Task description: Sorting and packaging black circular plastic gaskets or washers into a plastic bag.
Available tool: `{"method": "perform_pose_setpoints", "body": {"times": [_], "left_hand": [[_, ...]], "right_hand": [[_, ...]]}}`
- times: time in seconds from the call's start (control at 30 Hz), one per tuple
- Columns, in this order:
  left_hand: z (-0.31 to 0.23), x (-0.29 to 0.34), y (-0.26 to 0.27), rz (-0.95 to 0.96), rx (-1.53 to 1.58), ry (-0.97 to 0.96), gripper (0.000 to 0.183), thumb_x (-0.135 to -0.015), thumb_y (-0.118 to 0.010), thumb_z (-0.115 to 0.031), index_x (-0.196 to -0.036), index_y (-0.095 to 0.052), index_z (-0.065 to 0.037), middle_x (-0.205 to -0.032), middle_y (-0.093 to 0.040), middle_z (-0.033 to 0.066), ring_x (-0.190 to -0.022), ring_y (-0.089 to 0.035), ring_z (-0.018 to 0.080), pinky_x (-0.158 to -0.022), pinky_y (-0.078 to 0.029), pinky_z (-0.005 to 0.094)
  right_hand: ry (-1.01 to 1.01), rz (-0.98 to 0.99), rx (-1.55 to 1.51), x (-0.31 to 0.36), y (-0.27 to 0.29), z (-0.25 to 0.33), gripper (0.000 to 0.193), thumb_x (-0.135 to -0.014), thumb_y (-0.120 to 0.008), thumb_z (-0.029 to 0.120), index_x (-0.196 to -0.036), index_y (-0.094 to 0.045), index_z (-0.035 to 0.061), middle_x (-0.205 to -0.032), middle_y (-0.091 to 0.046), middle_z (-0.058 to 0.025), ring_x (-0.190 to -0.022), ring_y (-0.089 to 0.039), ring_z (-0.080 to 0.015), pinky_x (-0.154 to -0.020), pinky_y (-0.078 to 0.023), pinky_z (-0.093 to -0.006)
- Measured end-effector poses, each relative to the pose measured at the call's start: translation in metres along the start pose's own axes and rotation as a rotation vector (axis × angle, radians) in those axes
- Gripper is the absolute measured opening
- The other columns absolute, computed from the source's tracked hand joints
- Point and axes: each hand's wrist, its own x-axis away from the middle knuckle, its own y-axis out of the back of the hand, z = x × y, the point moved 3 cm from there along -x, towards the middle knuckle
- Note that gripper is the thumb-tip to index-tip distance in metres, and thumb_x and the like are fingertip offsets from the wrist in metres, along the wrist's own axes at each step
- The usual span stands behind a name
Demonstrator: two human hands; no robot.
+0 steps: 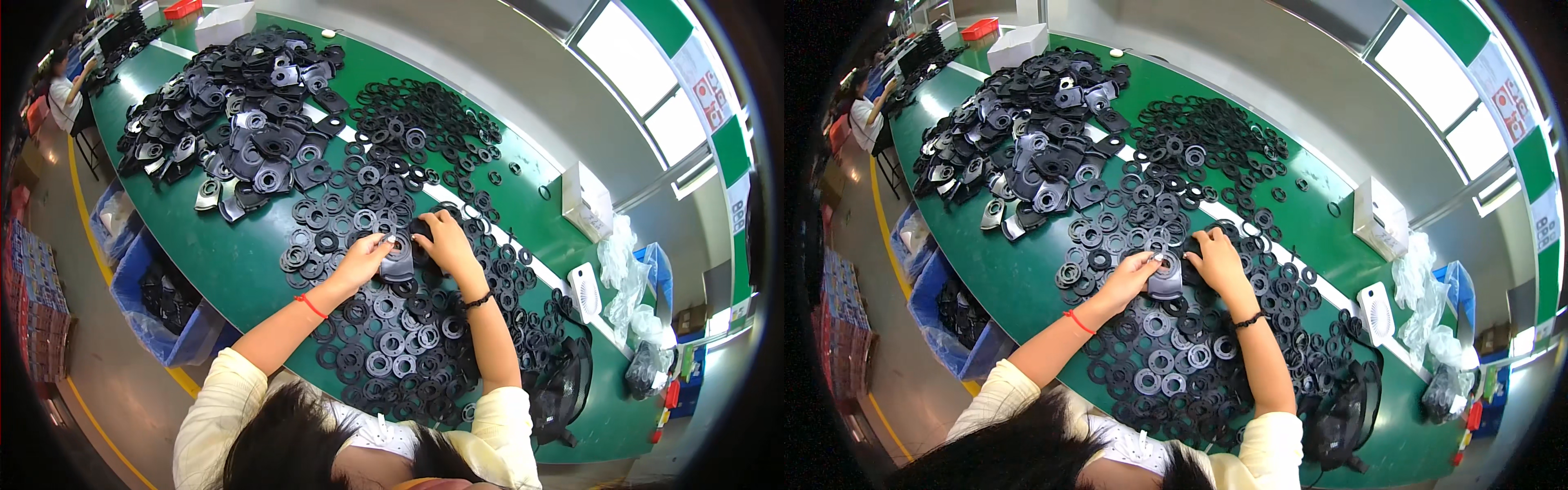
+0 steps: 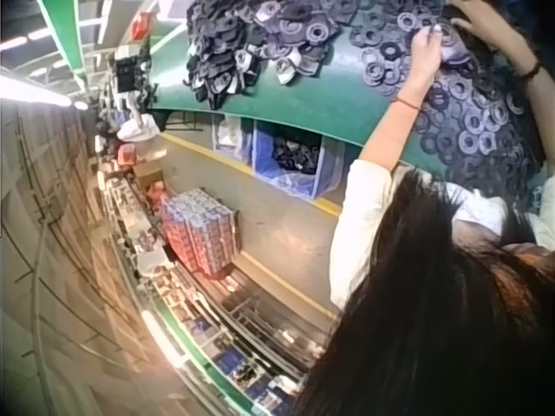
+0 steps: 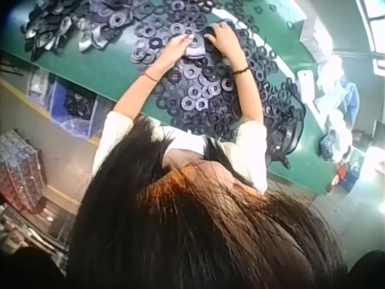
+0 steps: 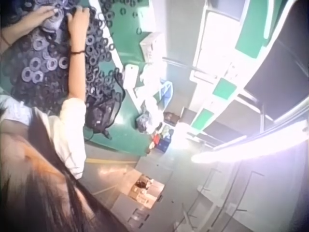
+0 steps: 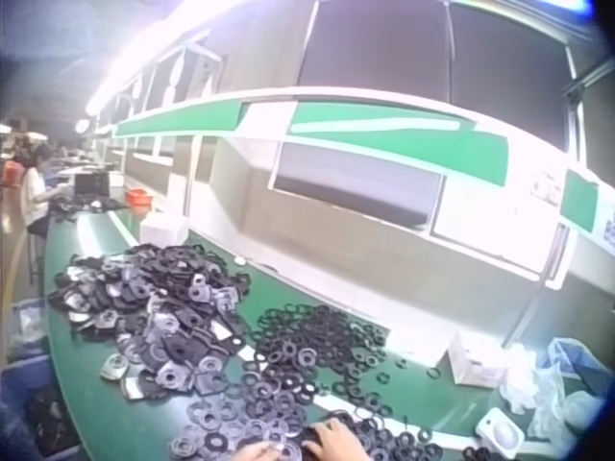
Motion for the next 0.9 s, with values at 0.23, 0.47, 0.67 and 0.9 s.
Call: {"method": "perform_pose_setpoints", "body": {"times": [0.23, 0.47, 0.67, 0.9], "left_hand": [[-0.006, 0.006, -0.004, 0.022, 0.290, 0.016, 0.039, -0.101, -0.036, -0.031, -0.124, -0.048, -0.003, -0.111, -0.062, 0.0099, -0.096, -0.064, 0.0178, -0.081, -0.052, 0.0301], [-0.013, 0.010, -0.008, 0.156, 0.362, 0.057, 0.039, -0.102, -0.035, -0.030, -0.127, -0.047, -0.004, -0.112, -0.062, 0.0117, -0.098, -0.064, 0.0201, -0.084, -0.053, 0.0352], [-0.023, 0.013, -0.014, 0.244, 0.102, -0.077, 0.034, -0.101, -0.039, -0.021, -0.129, -0.047, -0.003, -0.111, -0.062, 0.0070, -0.096, -0.063, 0.0139, -0.081, -0.053, 0.0297], [-0.012, 0.008, -0.018, 0.243, -0.153, -0.278, 0.030, -0.094, -0.051, -0.008, -0.123, -0.049, 0.001, -0.100, -0.066, 0.0062, -0.093, -0.061, 0.0087, -0.084, -0.048, 0.0245]], "right_hand": [[-0.099, -0.126, -0.431, 0.003, 0.043, 0.025, 0.032, -0.078, -0.072, 0.019, -0.101, -0.059, 0.0007, -0.089, -0.065, -0.0114, -0.082, -0.064, -0.0202, -0.070, -0.050, -0.0305], [0.117, 0.021, -0.764, 0.034, 0.036, 0.041, 0.040, -0.074, -0.073, 0.007, -0.110, -0.058, 0.0013, -0.117, -0.063, -0.0088, -0.107, -0.057, -0.0183, -0.089, -0.043, -0.0305], [0.286, -0.141, -0.524, 0.039, 0.039, 0.037, 0.037, -0.072, -0.074, 0.008, -0.107, -0.062, 0.0050, -0.117, -0.062, -0.0096, -0.105, -0.058, -0.0236, -0.086, -0.045, -0.0326], [0.063, -0.143, -0.556, 0.043, 0.041, 0.043, 0.033, -0.078, -0.066, 0.005, -0.111, -0.064, 0.0059, -0.098, -0.062, -0.0065, -0.075, -0.057, -0.0139, -0.068, -0.047, -0.0258]]}}
